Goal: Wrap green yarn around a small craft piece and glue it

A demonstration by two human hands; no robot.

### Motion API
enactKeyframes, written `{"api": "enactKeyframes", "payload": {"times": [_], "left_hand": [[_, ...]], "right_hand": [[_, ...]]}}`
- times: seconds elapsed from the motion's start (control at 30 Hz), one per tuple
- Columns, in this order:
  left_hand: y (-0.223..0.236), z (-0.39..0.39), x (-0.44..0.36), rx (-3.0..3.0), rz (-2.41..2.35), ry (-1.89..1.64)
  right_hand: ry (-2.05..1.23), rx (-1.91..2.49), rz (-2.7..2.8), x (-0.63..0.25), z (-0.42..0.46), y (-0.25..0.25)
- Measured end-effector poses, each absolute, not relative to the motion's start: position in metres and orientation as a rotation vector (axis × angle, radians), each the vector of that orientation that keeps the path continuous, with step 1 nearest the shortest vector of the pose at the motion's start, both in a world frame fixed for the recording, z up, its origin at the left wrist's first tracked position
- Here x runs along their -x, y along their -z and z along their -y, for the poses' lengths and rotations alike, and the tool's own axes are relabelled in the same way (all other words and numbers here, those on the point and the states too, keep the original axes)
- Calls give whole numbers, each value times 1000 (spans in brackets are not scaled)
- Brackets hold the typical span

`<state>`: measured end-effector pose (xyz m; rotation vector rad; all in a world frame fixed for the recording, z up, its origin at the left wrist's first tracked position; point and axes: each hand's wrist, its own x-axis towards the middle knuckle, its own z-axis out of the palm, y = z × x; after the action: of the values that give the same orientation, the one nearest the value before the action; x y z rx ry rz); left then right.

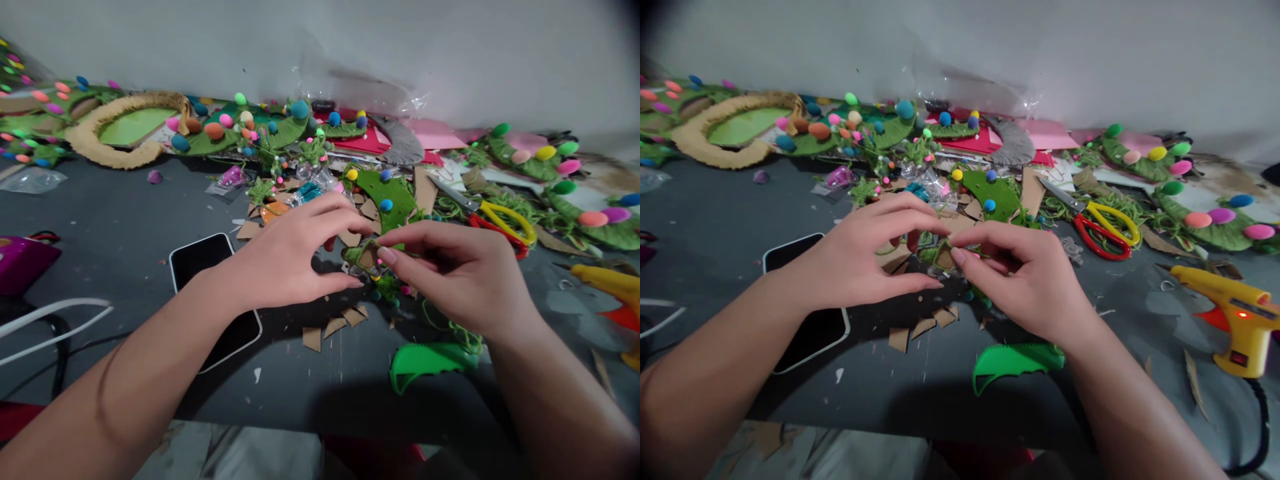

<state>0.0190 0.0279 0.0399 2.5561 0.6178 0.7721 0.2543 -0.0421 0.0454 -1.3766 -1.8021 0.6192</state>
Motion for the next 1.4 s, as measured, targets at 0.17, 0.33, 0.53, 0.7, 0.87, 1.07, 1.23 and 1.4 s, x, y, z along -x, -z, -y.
{"api": "enactKeyframes", "payload": {"times": [0.17, 0.33, 0.53, 0.7, 0.87, 1.07, 1.23, 1.4], "left_hand": [[-41, -27, -19, -2525, -656, -754], [-41, -27, -20, -2501, -630, -777], [-38, -30, -18, -2548, -522, -809], [-38, -32, -18, -2516, -454, -801], [-44, -30, -19, -2481, -485, -757], [-46, -29, -19, -2497, -519, -766], [-44, -29, -20, -2500, -508, -780], [-45, -28, -21, -2488, -542, -764]], "right_hand": [[-504, 1336, 1872, -251, 43, -50], [-418, 1314, 1873, -250, 40, -48], [-661, 1323, 1764, -254, 38, -47], [-847, 1322, 1698, -249, 38, -51], [-933, 1368, 1637, -248, 39, -50], [-931, 1429, 1638, -249, 41, -49], [-886, 1450, 1656, -247, 41, -48], [-888, 1413, 1657, -247, 39, -49]]}}
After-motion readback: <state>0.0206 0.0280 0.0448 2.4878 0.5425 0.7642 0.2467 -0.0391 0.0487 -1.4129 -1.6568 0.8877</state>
